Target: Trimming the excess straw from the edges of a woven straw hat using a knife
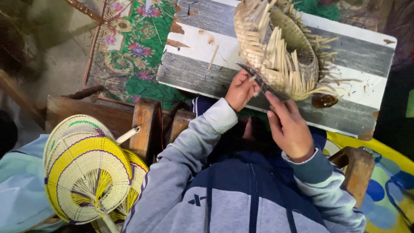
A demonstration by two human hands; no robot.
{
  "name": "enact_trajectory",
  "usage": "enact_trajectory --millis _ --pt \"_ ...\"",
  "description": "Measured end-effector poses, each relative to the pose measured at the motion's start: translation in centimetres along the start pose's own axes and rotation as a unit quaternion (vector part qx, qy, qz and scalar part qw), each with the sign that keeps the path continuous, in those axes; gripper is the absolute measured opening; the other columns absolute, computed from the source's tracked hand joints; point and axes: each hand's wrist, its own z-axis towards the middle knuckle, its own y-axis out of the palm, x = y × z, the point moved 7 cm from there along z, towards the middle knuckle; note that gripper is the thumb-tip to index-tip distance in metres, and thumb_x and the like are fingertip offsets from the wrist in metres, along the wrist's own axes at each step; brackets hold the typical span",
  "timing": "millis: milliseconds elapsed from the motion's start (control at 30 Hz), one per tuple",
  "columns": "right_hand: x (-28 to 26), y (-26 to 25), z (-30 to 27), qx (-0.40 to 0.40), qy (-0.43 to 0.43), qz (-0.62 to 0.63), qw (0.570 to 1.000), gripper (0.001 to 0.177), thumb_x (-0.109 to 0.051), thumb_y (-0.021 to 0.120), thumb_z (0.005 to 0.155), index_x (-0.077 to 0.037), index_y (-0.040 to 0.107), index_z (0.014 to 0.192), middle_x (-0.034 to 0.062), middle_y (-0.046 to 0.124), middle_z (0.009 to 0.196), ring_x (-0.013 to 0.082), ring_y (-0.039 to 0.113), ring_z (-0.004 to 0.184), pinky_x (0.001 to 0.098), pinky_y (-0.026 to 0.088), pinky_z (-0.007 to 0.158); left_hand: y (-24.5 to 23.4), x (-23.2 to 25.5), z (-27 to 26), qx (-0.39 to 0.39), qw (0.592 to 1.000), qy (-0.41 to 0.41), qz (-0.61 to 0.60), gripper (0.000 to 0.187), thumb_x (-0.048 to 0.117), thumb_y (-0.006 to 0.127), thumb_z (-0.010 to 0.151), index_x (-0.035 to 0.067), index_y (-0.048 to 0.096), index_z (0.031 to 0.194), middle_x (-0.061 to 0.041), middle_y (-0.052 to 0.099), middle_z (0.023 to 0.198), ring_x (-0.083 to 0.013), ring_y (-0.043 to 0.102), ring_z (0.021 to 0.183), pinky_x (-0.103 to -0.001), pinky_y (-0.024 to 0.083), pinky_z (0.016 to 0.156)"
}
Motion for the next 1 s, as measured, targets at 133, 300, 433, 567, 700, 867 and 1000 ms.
enact_trajectory --millis 133,300,433,567,700,867,1000 --pt "0.2 -1.3 0.6 0.001 0.026 0.036 0.999 0.044 -0.002 0.058 0.102 -0.005 0.061 0.146 0.0267 0.065 0.103 0.0480 0.070 0.094 0.0487 0.060 0.063 1.5 2.3 0.1 -0.037 0.998 0.028 -0.030 0.034 0.005 0.050 0.109 0.004 0.050 0.143 -0.015 0.071 0.121 -0.0249 0.075 0.105 -0.040 0.064 0.091" --pt "5.9 -0.8 0.0 -0.051 0.248 0.285 0.925 0.035 -0.001 0.054 0.103 -0.002 0.062 0.137 0.0266 0.069 0.097 0.0238 0.066 0.052 0.0314 0.056 0.034 -0.7 2.5 0.9 -0.037 0.999 0.008 0.006 0.036 0.017 0.054 0.111 0.004 0.050 0.144 -0.022 0.071 0.122 -0.0315 0.074 0.108 -0.046 0.062 0.093" --pt "7.0 -0.7 0.8 -0.071 0.259 0.405 0.874 0.037 0.002 0.049 0.103 0.001 0.058 0.139 0.0264 0.068 0.098 0.0196 0.064 0.054 0.0297 0.056 0.033 -6.1 -0.5 2.9 -0.032 0.999 0.004 0.022 0.037 0.016 0.054 0.110 0.001 0.049 0.144 -0.024 0.071 0.120 -0.0343 0.075 0.103 -0.048 0.064 0.090" --pt "7.9 0.3 0.3 -0.111 0.261 0.396 0.873 0.043 0.001 0.045 0.105 0.001 0.050 0.147 0.0227 0.063 0.090 0.0222 0.066 0.053 0.0336 0.060 0.037 -2.7 2.0 1.8 -0.029 0.999 0.003 0.021 0.033 0.011 0.060 0.107 0.000 0.055 0.138 -0.019 0.072 0.120 -0.0315 0.076 0.102 -0.046 0.064 0.089" --pt "3.3 0.1 2.3 -0.213 0.204 0.206 0.933 0.060 -0.002 0.040 0.101 -0.002 0.032 0.160 0.0370 0.042 0.141 0.0320 0.064 0.080 0.0455 0.065 0.054 0.2 4.0 1.2 -0.018 0.999 0.021 0.046 0.032 0.007 0.069 0.103 -0.001 0.061 0.133 -0.015 0.073 0.120 -0.0305 0.076 0.100 -0.046 0.064 0.090" --pt "2.2 2.4 1.9 -0.215 0.182 0.117 0.952 0.065 -0.002 0.045 0.099 0.001 0.025 0.160 0.0397 0.033 0.147 0.0569 0.057 0.111 0.0558 0.065 0.057 3.9 6.8 0.0 -0.013 0.998 0.025 0.049 0.030 0.007 0.071 0.102 -0.001 0.063 0.130 -0.013 0.074 0.117 -0.0259 0.077 0.098 -0.042 0.065 0.089" --pt "2.4 3.8 1.0 -0.187 0.203 0.147 0.950 0.064 -0.009 0.044 0.101 0.001 0.023 0.160 0.0398 0.039 0.147 0.0375 0.070 0.079 0.0405 0.068 0.052 3.8 6.8 -0.2 -0.009 0.998 0.023 0.058 0.029 0.010 0.070 0.103 0.000 0.063 0.130 -0.011 0.075 0.117 -0.0216 0.077 0.098 -0.039 0.065 0.090"
